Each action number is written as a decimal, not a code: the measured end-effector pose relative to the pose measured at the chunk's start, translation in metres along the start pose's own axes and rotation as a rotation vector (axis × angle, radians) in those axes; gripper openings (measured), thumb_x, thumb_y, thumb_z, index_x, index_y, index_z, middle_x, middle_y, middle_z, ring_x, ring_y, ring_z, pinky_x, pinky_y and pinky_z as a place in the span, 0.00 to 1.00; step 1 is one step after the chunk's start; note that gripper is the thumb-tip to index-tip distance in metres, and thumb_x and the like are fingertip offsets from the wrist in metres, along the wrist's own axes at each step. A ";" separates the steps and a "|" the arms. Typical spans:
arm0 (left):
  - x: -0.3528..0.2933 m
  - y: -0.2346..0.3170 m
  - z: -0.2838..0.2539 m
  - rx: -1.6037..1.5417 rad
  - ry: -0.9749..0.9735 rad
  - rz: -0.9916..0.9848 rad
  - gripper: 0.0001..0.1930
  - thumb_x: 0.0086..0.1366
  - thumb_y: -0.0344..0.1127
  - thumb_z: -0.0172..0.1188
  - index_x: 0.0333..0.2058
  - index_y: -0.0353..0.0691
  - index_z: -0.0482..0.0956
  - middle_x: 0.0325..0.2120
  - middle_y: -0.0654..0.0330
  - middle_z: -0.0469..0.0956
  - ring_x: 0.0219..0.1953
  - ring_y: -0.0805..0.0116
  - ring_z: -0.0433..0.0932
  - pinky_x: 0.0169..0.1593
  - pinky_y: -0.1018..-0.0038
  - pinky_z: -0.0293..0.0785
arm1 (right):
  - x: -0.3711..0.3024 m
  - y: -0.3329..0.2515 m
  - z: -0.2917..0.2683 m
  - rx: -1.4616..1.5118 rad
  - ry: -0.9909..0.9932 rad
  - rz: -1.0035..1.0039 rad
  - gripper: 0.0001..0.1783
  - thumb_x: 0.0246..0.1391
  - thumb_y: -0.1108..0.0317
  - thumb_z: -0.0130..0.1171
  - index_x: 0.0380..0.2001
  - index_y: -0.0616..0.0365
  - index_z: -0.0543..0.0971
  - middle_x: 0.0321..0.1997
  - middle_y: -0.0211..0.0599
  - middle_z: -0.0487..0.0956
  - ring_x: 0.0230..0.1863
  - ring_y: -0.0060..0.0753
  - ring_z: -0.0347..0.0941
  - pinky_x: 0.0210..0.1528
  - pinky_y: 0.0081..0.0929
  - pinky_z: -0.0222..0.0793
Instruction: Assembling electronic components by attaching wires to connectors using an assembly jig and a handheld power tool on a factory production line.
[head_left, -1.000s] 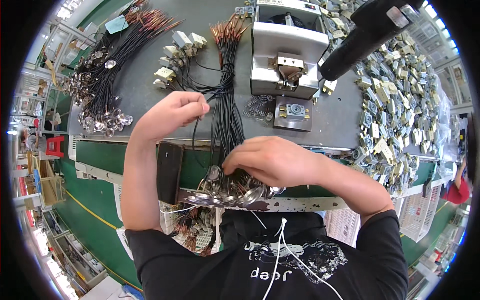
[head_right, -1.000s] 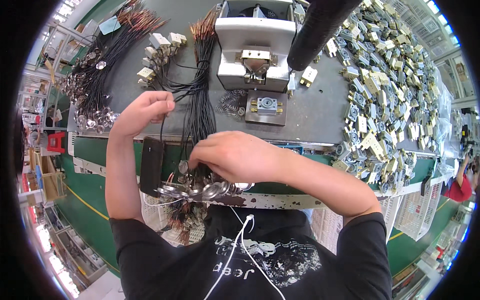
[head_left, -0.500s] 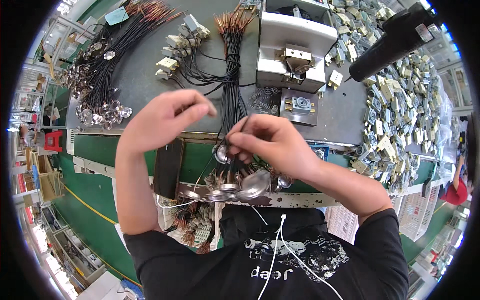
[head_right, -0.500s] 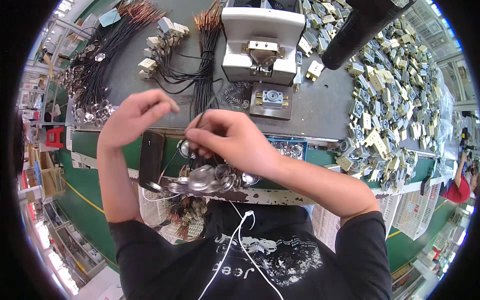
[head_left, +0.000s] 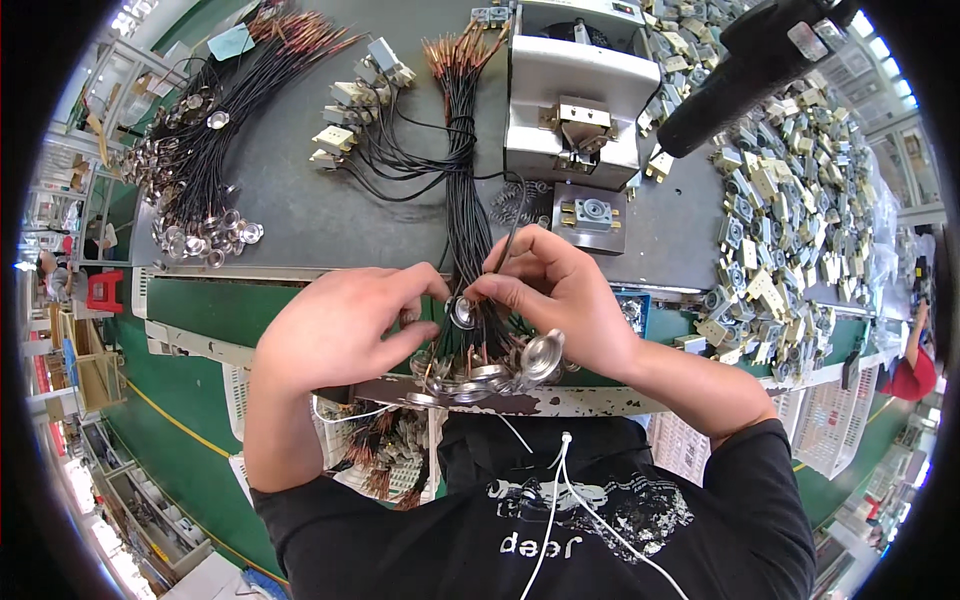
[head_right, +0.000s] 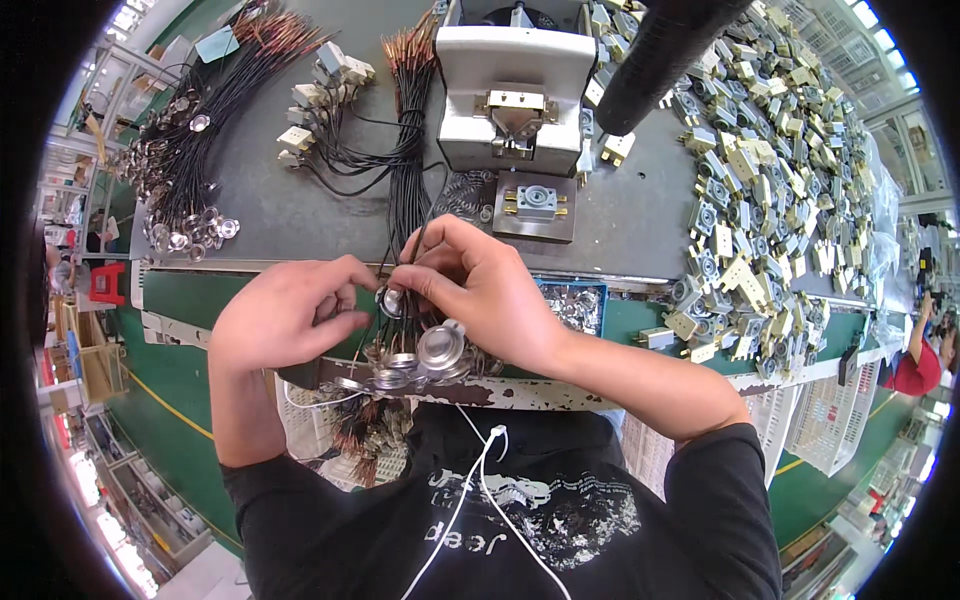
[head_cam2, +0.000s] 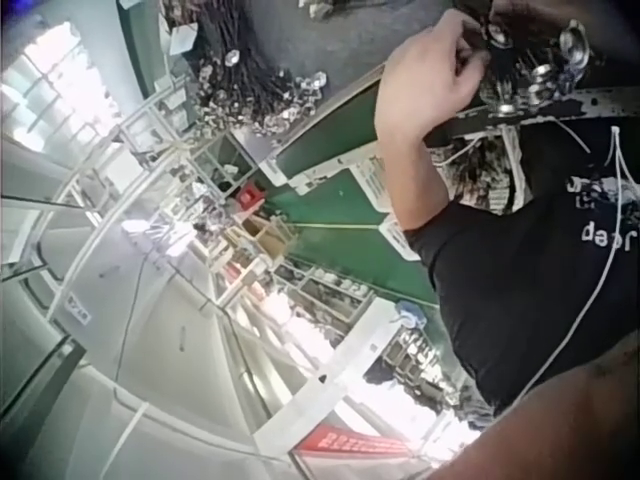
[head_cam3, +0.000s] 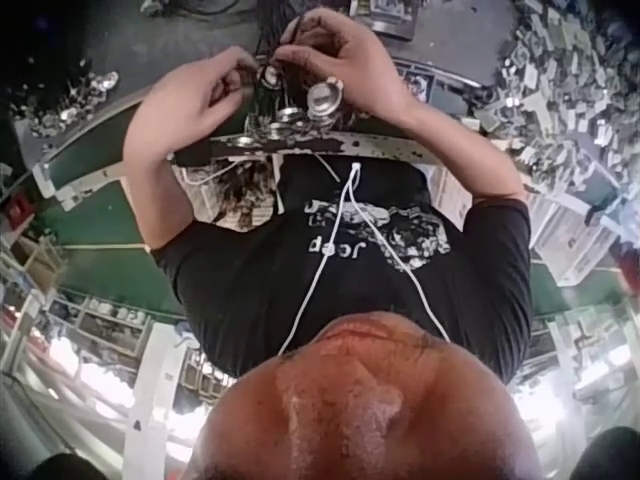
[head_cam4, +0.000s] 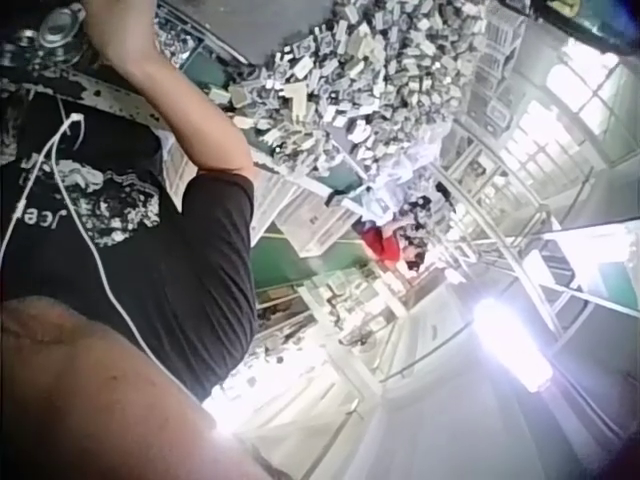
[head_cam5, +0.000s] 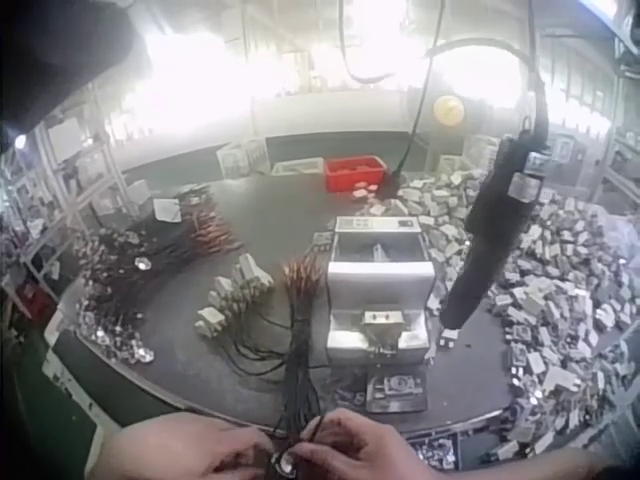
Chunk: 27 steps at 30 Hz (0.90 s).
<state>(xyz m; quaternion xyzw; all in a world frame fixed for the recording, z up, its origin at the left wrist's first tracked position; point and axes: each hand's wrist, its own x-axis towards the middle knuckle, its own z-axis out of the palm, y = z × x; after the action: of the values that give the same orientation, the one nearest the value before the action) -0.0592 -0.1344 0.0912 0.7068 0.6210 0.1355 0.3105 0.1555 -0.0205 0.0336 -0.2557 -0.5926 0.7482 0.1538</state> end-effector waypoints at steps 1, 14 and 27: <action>-0.002 0.003 -0.001 0.033 0.008 -0.024 0.14 0.59 0.31 0.67 0.44 0.41 0.79 0.22 0.61 0.75 0.25 0.60 0.76 0.30 0.65 0.70 | -0.002 0.001 0.000 0.001 -0.001 -0.001 0.09 0.67 0.74 0.61 0.45 0.63 0.72 0.42 0.39 0.86 0.40 0.17 0.79 0.45 0.20 0.75; -0.020 0.018 -0.004 0.274 0.025 -0.048 0.10 0.53 0.28 0.61 0.33 0.47 0.88 0.26 0.59 0.78 0.32 0.56 0.80 0.36 0.61 0.76 | 0.010 0.011 -0.004 0.001 -0.050 -0.029 0.07 0.65 0.73 0.64 0.42 0.61 0.75 0.44 0.40 0.86 0.37 0.15 0.76 0.40 0.19 0.73; -0.018 0.011 -0.014 0.107 0.048 -0.096 0.09 0.61 0.32 0.63 0.41 0.41 0.85 0.27 0.56 0.78 0.34 0.55 0.81 0.37 0.61 0.76 | -0.011 -0.054 -0.041 0.071 -0.123 0.122 0.20 0.74 0.64 0.48 0.65 0.54 0.69 0.23 0.33 0.79 0.27 0.35 0.79 0.35 0.37 0.74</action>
<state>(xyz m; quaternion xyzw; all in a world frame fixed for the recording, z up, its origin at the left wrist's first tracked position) -0.0620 -0.1479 0.1122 0.6882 0.6680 0.1039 0.2633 0.1838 0.0201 0.0808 -0.2390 -0.5576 0.7909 0.0803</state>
